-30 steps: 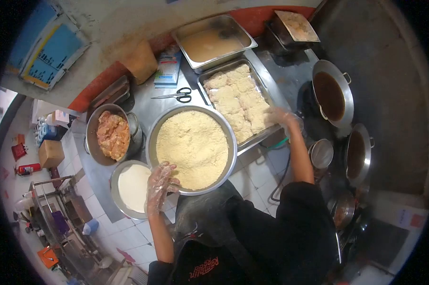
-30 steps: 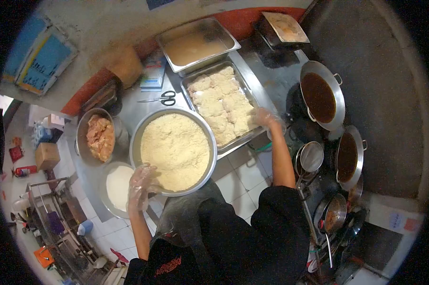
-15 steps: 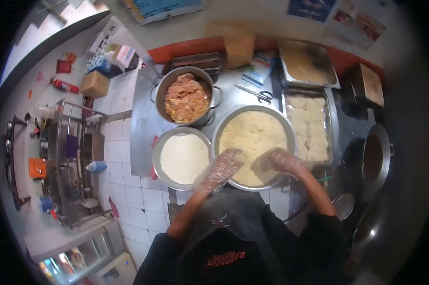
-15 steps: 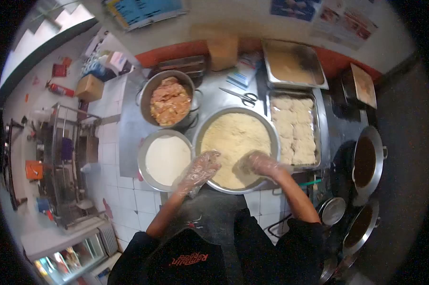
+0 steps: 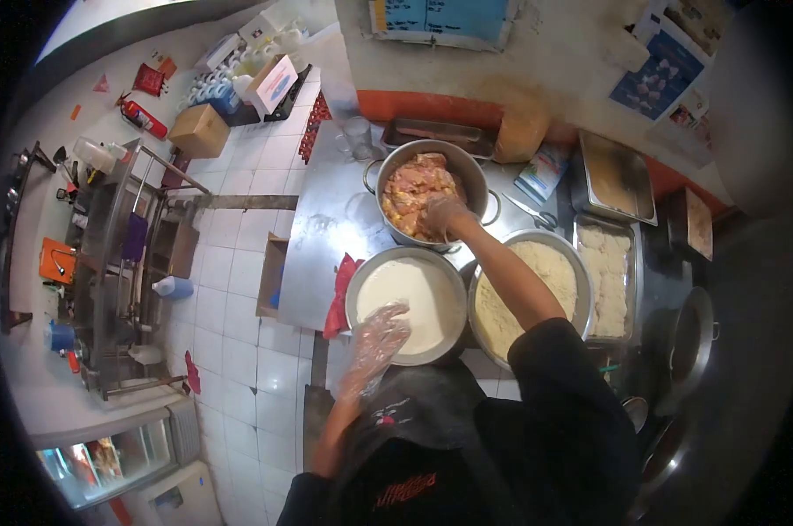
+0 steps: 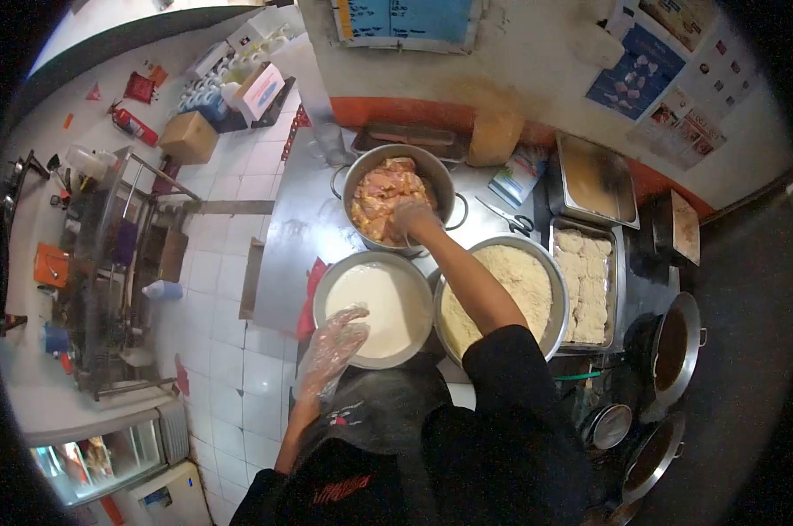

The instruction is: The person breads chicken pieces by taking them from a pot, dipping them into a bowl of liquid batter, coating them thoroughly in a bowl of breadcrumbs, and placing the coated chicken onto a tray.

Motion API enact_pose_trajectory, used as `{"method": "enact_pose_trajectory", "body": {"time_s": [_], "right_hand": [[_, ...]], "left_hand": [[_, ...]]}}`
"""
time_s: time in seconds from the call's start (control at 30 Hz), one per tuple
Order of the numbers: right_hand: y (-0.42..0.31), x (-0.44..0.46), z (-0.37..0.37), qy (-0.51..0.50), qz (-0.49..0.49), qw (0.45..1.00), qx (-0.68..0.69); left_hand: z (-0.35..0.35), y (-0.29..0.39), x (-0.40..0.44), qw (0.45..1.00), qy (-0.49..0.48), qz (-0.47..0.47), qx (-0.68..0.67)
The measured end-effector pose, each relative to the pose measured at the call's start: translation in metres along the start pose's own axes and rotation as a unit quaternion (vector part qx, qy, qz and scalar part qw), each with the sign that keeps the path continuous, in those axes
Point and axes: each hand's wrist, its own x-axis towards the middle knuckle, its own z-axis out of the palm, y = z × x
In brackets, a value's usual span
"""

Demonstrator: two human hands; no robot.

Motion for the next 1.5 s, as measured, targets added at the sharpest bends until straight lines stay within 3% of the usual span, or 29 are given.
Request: {"method": "enact_pose_trajectory", "body": {"time_s": [0.03, 0.07, 0.13, 0.17, 0.23, 0.27, 0.33, 0.37, 0.43, 0.5, 0.6, 0.67, 0.7, 0.77, 0.87, 0.9, 0.97, 1.0, 1.07, 1.13, 1.17, 1.23, 1.27, 1.37, 1.4, 1.47, 1.5], "right_hand": [[0.009, 0.014, 0.025, 0.069, 0.012, 0.996, -0.05], [0.008, 0.002, 0.0, 0.065, 0.015, 0.996, -0.054], [-0.003, -0.034, -0.096, -0.11, -0.103, 0.986, -0.065], [-0.002, -0.045, -0.109, -0.111, -0.099, 0.986, -0.071], [0.0, -0.073, -0.118, 0.052, 0.096, 0.982, 0.155], [0.01, -0.074, -0.108, 0.052, 0.103, 0.981, 0.155], [0.028, -0.074, -0.089, 0.043, 0.214, 0.954, 0.208], [0.024, -0.083, -0.095, 0.046, 0.224, 0.951, 0.208], [-0.001, -0.107, -0.125, 0.174, 0.148, 0.931, 0.286], [-0.02, -0.127, -0.151, 0.177, 0.17, 0.921, 0.302], [-0.044, -0.149, -0.182, 0.168, 0.193, 0.916, 0.308], [-0.049, -0.155, -0.185, 0.239, 0.145, 0.936, 0.213], [-0.06, -0.162, -0.198, 0.242, 0.149, 0.935, 0.213], [-0.082, -0.181, -0.223, 0.21, 0.115, 0.912, 0.332], [-0.107, -0.199, -0.231, 0.218, 0.112, 0.9, 0.36], [-0.109, -0.204, -0.22, 0.248, 0.051, 0.884, 0.393], [-0.094, -0.2, -0.169, 0.219, 0.044, 0.866, 0.447], [-0.098, -0.205, -0.162, 0.176, 0.067, 0.854, 0.485], [-0.107, -0.217, -0.145, 0.131, 0.095, 0.838, 0.522], [-0.115, -0.23, -0.118, 0.1, 0.153, 0.77, 0.611], [-0.122, -0.234, -0.106, 0.098, 0.153, 0.769, 0.612], [-0.14, -0.242, -0.078, 0.112, 0.199, 0.643, 0.731], [-0.148, -0.246, -0.063, 0.11, 0.2, 0.64, 0.733], [-0.167, -0.255, -0.02, 0.203, 0.137, 0.468, 0.849], [-0.172, -0.256, -0.019, 0.204, 0.137, 0.464, 0.851], [-0.18, -0.258, -0.02, 0.212, 0.167, 0.468, 0.841], [-0.181, -0.259, -0.02, 0.215, 0.167, 0.465, 0.842]], "left_hand": [[-0.01, -0.018, 0.0, 1.0, 0.024, 0.013, -0.003], [-0.019, -0.034, -0.004, 0.999, 0.047, 0.022, -0.008], [-0.04, -0.056, -0.007, 0.998, 0.043, 0.013, -0.034], [-0.05, -0.061, -0.005, 0.998, 0.044, 0.006, -0.054], [-0.068, -0.066, -0.003, 0.996, 0.034, -0.013, -0.077], [-0.077, -0.065, -0.001, 0.995, 0.024, -0.031, -0.091], [-0.092, -0.063, 0.011, 0.998, -0.005, -0.005, -0.057], [-0.096, -0.061, 0.017, 0.999, -0.028, 0.018, -0.022], [-0.098, -0.068, 0.037, 0.997, -0.057, 0.046, 0.021], [-0.095, -0.07, 0.059, 0.991, -0.084, 0.079, 0.064], [-0.083, -0.05, 0.087, 0.988, -0.134, 0.074, 0.026], [-0.075, -0.026, 0.102, 0.984, -0.176, -0.019, -0.023], [-0.066, -0.026, 0.111, 0.983, -0.181, -0.017, -0.021], [-0.048, -0.033, 0.126, 0.939, -0.182, -0.034, -0.288], [-0.033, -0.027, 0.129, 0.895, -0.193, -0.017, -0.402], [-0.033, -0.027, 0.126, 0.895, -0.194, -0.02, -0.402], [-0.034, -0.028, 0.119, 0.85, -0.219, -0.035, -0.478], [-0.038, -0.032, 0.116, 0.85, -0.22, -0.04, -0.477], [-0.051, -0.04, 0.113, 0.959, -0.192, -0.041, -0.206], [-0.061, -0.029, 0.099, 0.967, -0.167, -0.041, -0.188], [-0.064, -0.025, 0.094, 0.974, -0.143, -0.037, -0.17], [-0.064, -0.04, 0.09, 0.969, -0.148, -0.05, -0.193], [-0.063, -0.045, 0.088, 0.962, -0.154, -0.059, -0.217], [-0.064, -0.038, 0.081, 0.921, -0.194, -0.143, -0.307], [-0.058, -0.044, 0.078, 0.922, -0.195, -0.145, -0.303], [-0.038, -0.078, 0.075, 0.853, -0.178, -0.193, -0.452], [-0.032, -0.105, 0.082, 0.867, -0.19, -0.159, -0.432]]}}
